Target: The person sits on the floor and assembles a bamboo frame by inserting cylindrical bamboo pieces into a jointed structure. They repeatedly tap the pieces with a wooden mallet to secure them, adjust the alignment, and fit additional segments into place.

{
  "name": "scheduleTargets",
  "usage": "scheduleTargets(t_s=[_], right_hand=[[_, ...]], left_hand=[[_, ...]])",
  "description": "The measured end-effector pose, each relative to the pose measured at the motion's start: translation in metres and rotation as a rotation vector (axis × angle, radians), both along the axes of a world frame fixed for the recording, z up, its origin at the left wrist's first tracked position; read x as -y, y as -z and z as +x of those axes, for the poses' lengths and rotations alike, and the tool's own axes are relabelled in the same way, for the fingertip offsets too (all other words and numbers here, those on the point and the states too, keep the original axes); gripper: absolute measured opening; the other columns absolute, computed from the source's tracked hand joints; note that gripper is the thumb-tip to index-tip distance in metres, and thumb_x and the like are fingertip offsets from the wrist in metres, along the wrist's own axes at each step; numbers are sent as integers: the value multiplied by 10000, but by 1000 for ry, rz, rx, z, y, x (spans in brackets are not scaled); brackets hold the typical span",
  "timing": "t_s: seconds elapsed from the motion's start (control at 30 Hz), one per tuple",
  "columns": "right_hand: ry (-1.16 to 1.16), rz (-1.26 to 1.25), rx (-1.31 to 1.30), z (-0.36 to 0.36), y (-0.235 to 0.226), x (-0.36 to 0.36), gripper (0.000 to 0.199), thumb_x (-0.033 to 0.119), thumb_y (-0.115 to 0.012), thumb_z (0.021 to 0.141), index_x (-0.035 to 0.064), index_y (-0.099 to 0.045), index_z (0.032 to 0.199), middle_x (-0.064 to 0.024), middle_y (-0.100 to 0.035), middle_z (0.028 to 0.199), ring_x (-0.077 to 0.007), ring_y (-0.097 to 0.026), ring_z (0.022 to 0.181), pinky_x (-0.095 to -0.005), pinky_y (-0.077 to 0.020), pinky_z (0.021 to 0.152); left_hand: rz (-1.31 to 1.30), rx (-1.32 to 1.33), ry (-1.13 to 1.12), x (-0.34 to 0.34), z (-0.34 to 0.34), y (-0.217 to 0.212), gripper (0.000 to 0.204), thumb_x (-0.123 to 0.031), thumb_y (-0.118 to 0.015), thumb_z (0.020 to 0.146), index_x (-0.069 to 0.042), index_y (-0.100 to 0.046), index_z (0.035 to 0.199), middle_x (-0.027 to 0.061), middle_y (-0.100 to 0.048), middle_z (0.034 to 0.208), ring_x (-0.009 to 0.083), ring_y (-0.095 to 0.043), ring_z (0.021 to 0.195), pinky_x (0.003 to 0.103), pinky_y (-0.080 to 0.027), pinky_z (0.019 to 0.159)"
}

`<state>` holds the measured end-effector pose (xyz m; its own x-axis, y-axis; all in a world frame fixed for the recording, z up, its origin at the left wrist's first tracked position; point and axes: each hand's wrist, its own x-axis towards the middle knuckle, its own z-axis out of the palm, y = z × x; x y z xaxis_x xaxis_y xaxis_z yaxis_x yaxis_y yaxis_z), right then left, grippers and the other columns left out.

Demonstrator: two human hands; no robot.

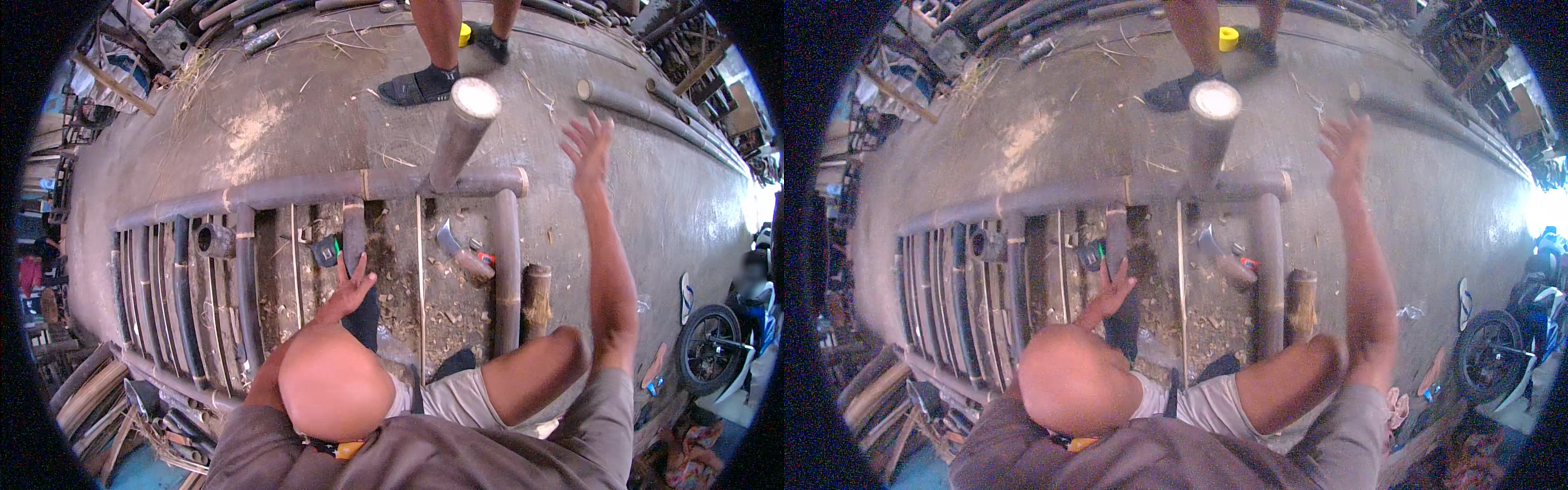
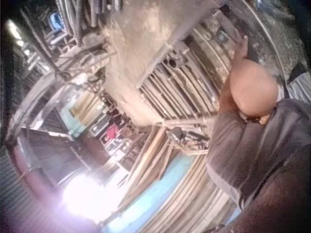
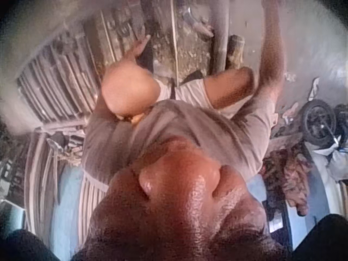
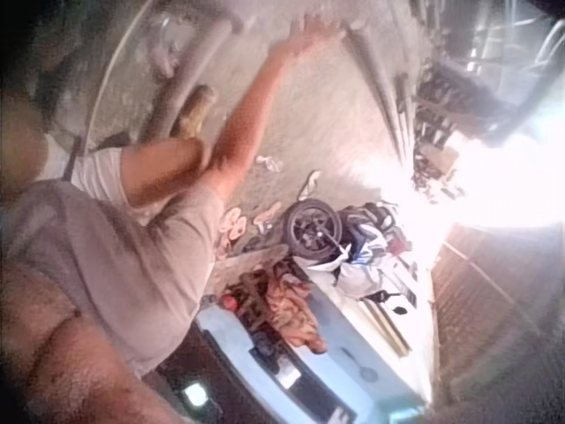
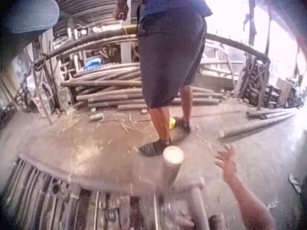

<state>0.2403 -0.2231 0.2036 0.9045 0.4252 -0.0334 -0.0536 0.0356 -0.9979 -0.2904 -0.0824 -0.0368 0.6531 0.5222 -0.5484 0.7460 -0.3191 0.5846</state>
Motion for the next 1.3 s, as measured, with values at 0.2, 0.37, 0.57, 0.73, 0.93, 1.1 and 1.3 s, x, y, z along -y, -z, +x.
scheduleTargets(t_s=[0.2, 0.37, 0.57, 0.73, 0.93, 1.1, 1.3], right_hand=[[-230, 409, -105, -68, -4, -119, 1046, 884, -287, 906, 94, -353, 1587, -235, -482, 1536, -350, -540, 1332, -538, -389, 1118], [258, 495, -174, -54, -40, -62, 999, 840, -245, 949, 66, -364, 1570, -255, -520, 1498, -427, -531, 1348, -586, -339, 1150], [53, 292, 236, -30, -31, -43, 777, 703, -302, 1028, 126, -446, 1527, -214, -583, 1436, -350, -544, 1351, -645, -343, 1151], [-363, 250, 71, -79, -22, -135, 627, 578, -408, 1054, 36, -609, 1296, -154, -674, 1139, -250, -625, 1088, -447, -463, 950], [-440, 373, 86, -91, -6, -160, 612, 554, -456, 1061, 6, -719, 1132, -88, -726, 928, -155, -667, 845, -308, -538, 753], [-552, 260, 156, -71, -27, -134, 667, 635, -442, 1027, 68, -681, 1282, -127, -714, 1127, -194, -657, 1101, -378, -508, 969], [-1043, 334, 275, -65, -34, -157, 670, 589, -583, 940, 16, -682, 1272, -174, -683, 1267, -340, -623, 1235, -441, -454, 1076]], left_hand=[[-62, 47, 14, 0, 1, -23, 852, -643, -551, 988, -354, -116, 1661, 265, 274, 1645, 532, -103, 1538, 506, -315, 1218], [-87, 35, 72, -10, -7, -24, 882, -639, -574, 977, -324, -118, 1663, 320, 302, 1612, 553, -93, 1531, 501, -293, 1226], [-178, -315, 380, -80, 48, -92, 870, -667, -622, 921, -220, -339, 1611, 368, -252, 1589, 483, -347, 1473, 514, -369, 1166], [237, 162, 355, -150, 149, -74, 907, -530, -759, 862, -146, -375, 1588, 272, -508, 1481, 433, -465, 1398, 519, -422, 1109], [234, -15, 731, -177, 249, -49, 1083, -463, -834, 808, -132, -214, 1633, 259, -286, 1623, 464, -339, 1468, 635, -335, 1154], [136, -205, 762, -184, 253, -7, 1101, -508, -834, 790, -159, -216, 1632, 227, -245, 1653, 437, -292, 1508, 777, -255, 1118], [214, -240, 778, -172, 249, -39, 922, -494, -803, 829, -131, -320, 1525, 233, -315, 1607, 460, -352, 1447, 732, -297, 1081]])
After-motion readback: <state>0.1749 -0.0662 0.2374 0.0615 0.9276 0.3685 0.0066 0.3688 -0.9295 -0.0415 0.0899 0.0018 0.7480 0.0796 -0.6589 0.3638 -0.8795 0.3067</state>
